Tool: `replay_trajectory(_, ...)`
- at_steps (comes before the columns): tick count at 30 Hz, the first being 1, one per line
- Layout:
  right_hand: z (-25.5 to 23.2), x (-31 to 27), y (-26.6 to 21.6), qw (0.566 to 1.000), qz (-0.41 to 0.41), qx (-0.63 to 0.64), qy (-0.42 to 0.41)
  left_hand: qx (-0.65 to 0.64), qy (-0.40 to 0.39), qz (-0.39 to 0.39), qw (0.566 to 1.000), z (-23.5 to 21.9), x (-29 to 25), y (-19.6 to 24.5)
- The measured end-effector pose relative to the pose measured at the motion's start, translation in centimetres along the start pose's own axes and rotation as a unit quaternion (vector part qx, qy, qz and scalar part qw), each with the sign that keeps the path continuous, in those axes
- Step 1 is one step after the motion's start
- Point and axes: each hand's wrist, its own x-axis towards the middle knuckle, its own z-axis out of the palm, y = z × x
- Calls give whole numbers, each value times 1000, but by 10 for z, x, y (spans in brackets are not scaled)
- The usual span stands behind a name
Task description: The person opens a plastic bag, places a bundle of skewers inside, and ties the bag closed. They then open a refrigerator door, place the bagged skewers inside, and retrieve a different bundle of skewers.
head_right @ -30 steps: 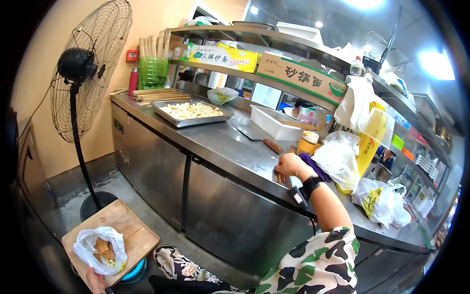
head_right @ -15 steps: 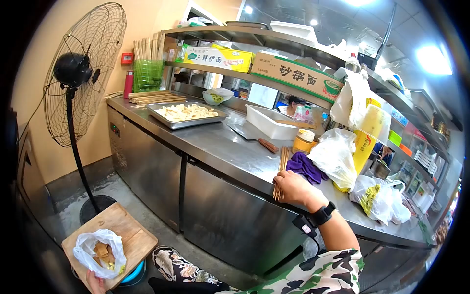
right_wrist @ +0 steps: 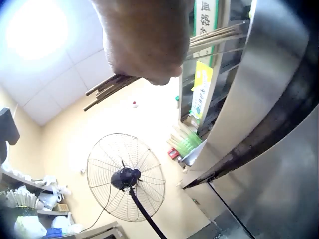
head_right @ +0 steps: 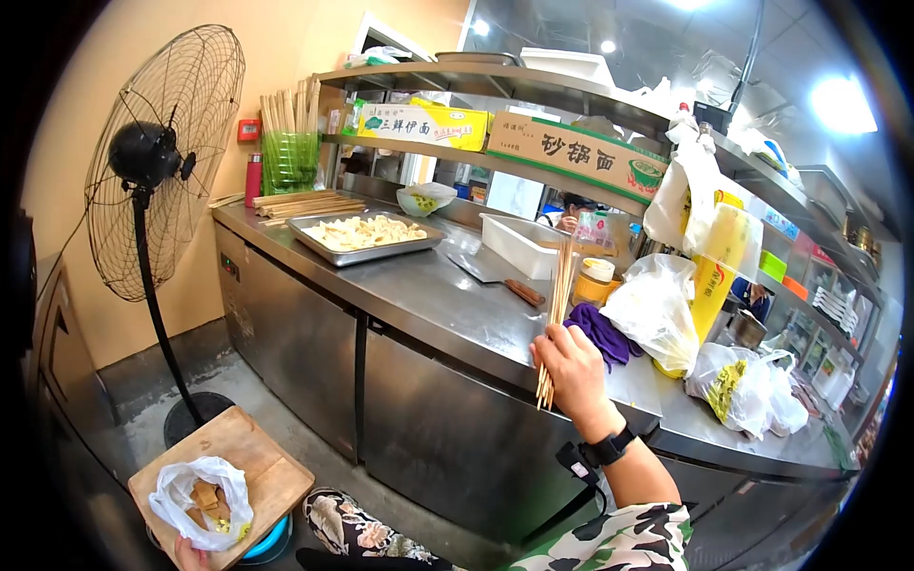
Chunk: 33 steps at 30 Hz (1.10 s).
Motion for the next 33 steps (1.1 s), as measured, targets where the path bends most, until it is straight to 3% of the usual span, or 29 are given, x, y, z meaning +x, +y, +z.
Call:
replay_trajectory(4, -12, 0, -15, 994, -79, 48, 56, -18, 25, -22, 999, 30, -11, 16)
replay_trajectory(9, -9, -4, -17, 997, -39, 7, 71, -29, 41, -35, 998, 44, -20, 28)
replay_trajectory(12, 17, -14, 13, 998, 45, 38, 1, -27, 46, -40, 998, 52, -22, 34)
replay_trajectory(13, 27, -20, 24, 994, 75, 54, -58, -26, 47, -41, 998, 54, -23, 35)
replay_trajectory(16, 36, -23, 45, 982, 57, 38, -178, -29, 55, -45, 997, 57, -29, 39)
replay_trajectory(20, 53, -5, 62, 971, 36, 34, -232, -24, 61, -51, 997, 62, -38, 46)
replay_trajectory(22, 69, 4, 81, 962, 67, 29, -262, -22, 63, -54, 996, 65, -42, 50)
replay_trajectory(26, 101, 6, 116, 874, 118, 0, -471, -29, 78, -59, 995, 66, -57, 57)
replay_trajectory(31, 76, 15, 84, 931, 88, -53, -350, -35, 99, -66, 992, 69, -82, 71)
replay_trajectory(33, 69, 13, 60, 951, 65, 17, -300, -46, 103, -64, 992, 75, -91, 77)
